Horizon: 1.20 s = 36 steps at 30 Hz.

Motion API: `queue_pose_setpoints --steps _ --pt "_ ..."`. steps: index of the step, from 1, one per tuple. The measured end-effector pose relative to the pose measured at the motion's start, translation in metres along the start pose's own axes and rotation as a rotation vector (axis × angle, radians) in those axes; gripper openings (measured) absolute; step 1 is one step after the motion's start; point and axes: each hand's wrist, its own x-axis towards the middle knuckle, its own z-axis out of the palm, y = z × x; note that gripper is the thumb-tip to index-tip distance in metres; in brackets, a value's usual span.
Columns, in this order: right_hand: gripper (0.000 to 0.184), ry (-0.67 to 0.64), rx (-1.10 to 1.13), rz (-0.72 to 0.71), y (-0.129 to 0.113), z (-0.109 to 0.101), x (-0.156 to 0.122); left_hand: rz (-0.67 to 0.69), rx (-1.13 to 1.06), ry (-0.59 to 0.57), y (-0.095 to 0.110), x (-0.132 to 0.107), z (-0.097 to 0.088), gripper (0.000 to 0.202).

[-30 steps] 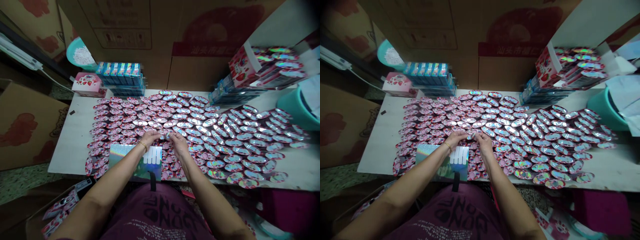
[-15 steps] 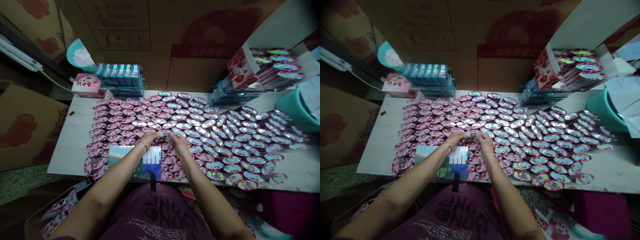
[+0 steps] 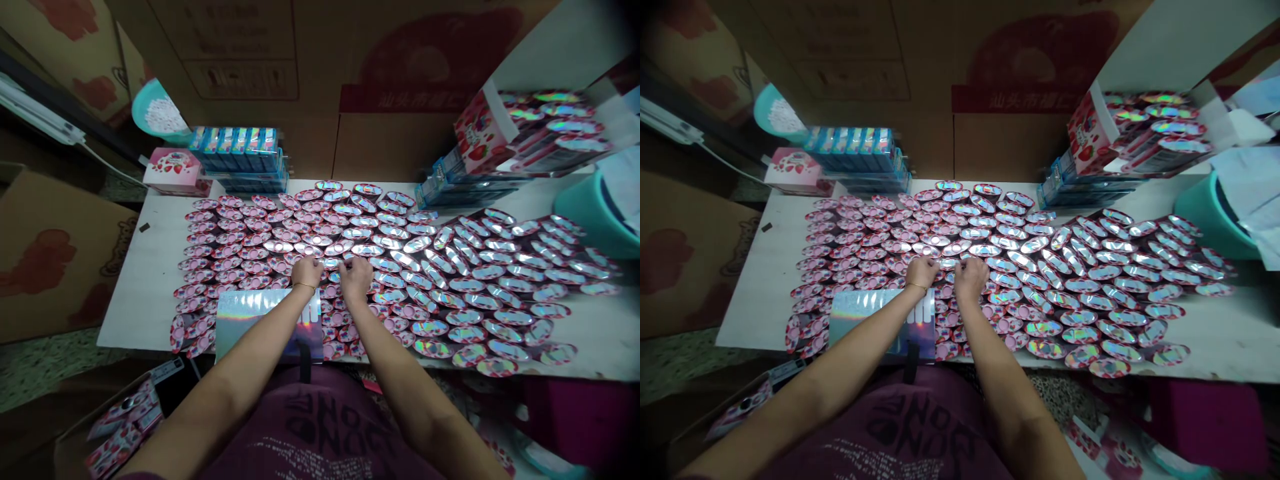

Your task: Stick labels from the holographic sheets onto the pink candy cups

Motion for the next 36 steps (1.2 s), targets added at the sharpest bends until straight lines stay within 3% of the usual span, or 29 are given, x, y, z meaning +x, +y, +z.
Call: queue_pose_setpoints --steps 3,6,8,11,14,17,21,26,28,30,33,36 --pt "0.010 -0.023 -0.035 0.029 -0.002 -0.007 0.003 0.030 0.047 0.022 -0.004 0.000 -0.018 0.026" --pt "0.016 -0.091 0.044 -0.113 -0.005 -0.021 -0.001 0.240 0.057 -0.046 -0.028 -0.004 -0.063 0.026" --pt "0.020 -0.157 0.167 -0.270 -0.013 -0.030 -0.009 0.365 0.108 -0.175 -0.053 -0.008 -0.098 0.030" --pt "0.023 -0.307 0.286 -0.501 -0.036 -0.034 -0.029 0.334 0.139 -0.405 -0.090 -0.017 -0.131 0.030" --pt "0.023 -0.460 0.180 -0.711 -0.063 -0.023 -0.049 0.239 0.040 -0.513 -0.108 -0.022 -0.133 0.020" --pt "0.024 -0.560 0.010 -0.862 -0.076 -0.008 -0.064 0.217 0.029 -0.463 -0.107 -0.023 -0.122 0.017" --pt "0.030 -0.557 -0.031 -0.924 -0.067 0.001 -0.073 0.214 0.026 -0.381 -0.102 -0.023 -0.114 0.015" --pt "0.027 -0.537 0.061 -1.009 -0.054 -0.001 -0.077 0.249 -0.036 -0.399 -0.106 -0.021 -0.107 0.018" --pt "0.022 -0.543 0.141 -0.954 -0.057 -0.007 -0.077 0.269 0.034 -0.377 -0.107 -0.020 -0.102 0.017" --pt "0.020 -0.568 0.268 -0.804 -0.064 -0.017 -0.074 0.286 0.133 -0.310 -0.107 -0.020 -0.099 0.015" --pt "0.018 -0.584 0.508 -0.424 -0.069 -0.035 -0.061 0.314 0.224 -0.218 -0.104 -0.023 -0.098 0.011" --pt "0.019 -0.597 0.712 -0.001 -0.062 -0.041 -0.041 0.325 0.054 -0.168 -0.094 -0.025 -0.096 0.016"
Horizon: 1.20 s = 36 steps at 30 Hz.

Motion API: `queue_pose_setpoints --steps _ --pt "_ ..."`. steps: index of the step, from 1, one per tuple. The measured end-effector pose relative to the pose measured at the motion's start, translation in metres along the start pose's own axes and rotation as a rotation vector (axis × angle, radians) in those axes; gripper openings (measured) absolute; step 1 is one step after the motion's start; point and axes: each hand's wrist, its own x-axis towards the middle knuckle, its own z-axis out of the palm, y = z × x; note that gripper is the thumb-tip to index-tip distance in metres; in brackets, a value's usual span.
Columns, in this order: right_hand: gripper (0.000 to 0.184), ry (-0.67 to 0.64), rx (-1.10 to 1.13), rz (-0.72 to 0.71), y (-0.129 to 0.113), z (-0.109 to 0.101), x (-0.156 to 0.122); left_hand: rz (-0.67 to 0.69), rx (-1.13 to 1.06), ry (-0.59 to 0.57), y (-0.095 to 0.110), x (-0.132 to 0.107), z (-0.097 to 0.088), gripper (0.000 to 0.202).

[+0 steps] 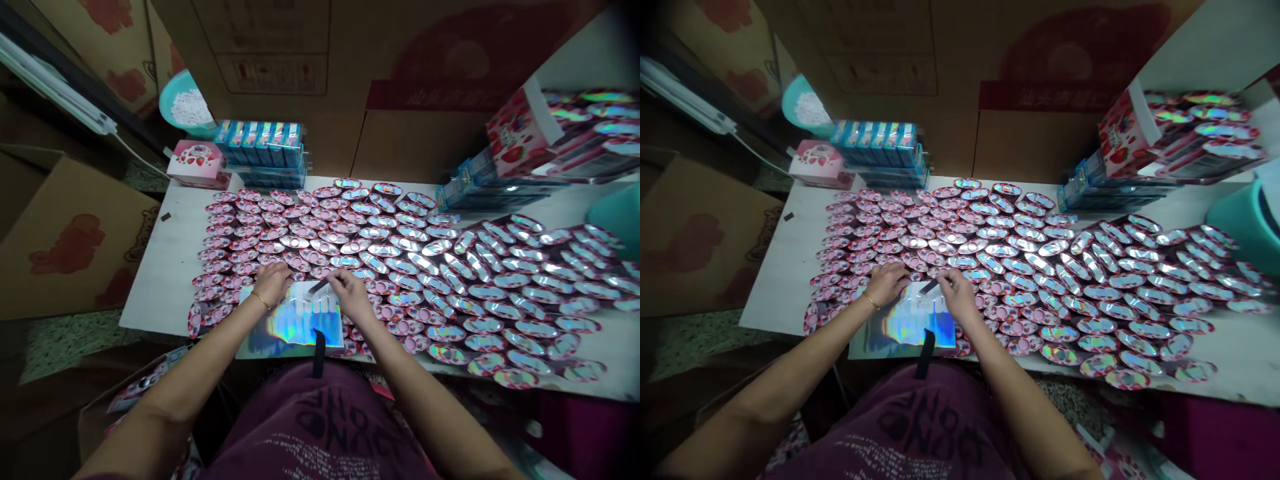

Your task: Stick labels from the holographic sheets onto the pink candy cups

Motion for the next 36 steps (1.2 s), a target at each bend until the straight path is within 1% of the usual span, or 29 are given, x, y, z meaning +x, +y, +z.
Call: queue_pose_setpoints --steps 2,3,5,6,7,9,11,14,16,20,22,25,29,32,36 --pt "0.023 0.044 0.155 0.171 0.006 -0.010 0.008 -0.022 -0.309 -0.002 0.012 0.004 0.004 0.025" --pt "0.024 0.062 0.216 0.231 0.009 -0.013 0.011 -0.058 -0.484 -0.031 0.019 0.006 0.007 0.029" --pt "0.027 0.095 0.311 0.305 0.014 -0.018 0.014 -0.156 -0.783 -0.112 0.033 0.013 0.015 0.033" --pt "0.027 0.108 0.345 0.327 0.015 -0.019 0.015 -0.197 -0.889 -0.139 0.040 0.016 0.019 0.034" --pt "0.027 0.121 0.374 0.342 0.016 -0.021 0.016 -0.223 -0.965 -0.147 0.045 0.019 0.023 0.036" --pt "0.026 0.146 0.406 0.348 0.016 -0.026 0.019 -0.241 -1.057 -0.124 0.053 0.027 0.031 0.037" --pt "0.023 0.181 0.394 0.297 0.018 -0.032 0.026 -0.250 -1.084 -0.071 0.058 0.036 0.039 0.035" --pt "0.021 0.255 0.297 0.199 0.027 -0.047 0.046 -0.292 -1.043 0.008 0.067 0.053 0.054 0.032" --pt "0.019 0.311 0.175 0.140 0.035 -0.058 0.064 -0.340 -0.982 0.060 0.074 0.068 0.065 0.030" --pt "0.013 0.376 -0.187 -0.029 0.048 -0.073 0.093 -0.407 -0.768 0.188 0.086 0.099 0.082 0.030" --pt "0.012 0.382 -0.363 -0.071 0.053 -0.076 0.102 -0.412 -0.624 0.222 0.089 0.109 0.085 0.030" --pt "0.013 0.381 -0.561 -0.052 0.057 -0.077 0.106 -0.403 -0.412 0.226 0.093 0.116 0.086 0.029" --pt "0.016 0.375 -0.719 -0.009 0.060 -0.075 0.106 -0.362 -0.128 0.236 0.101 0.115 0.081 0.030" --pt "0.015 0.383 -0.772 0.010 0.061 -0.074 0.106 -0.339 0.041 0.183 0.110 0.112 0.077 0.029" --pt "0.013 0.429 -0.777 0.042 0.058 -0.074 0.107 -0.302 0.170 0.116 0.121 0.113 0.076 0.035"
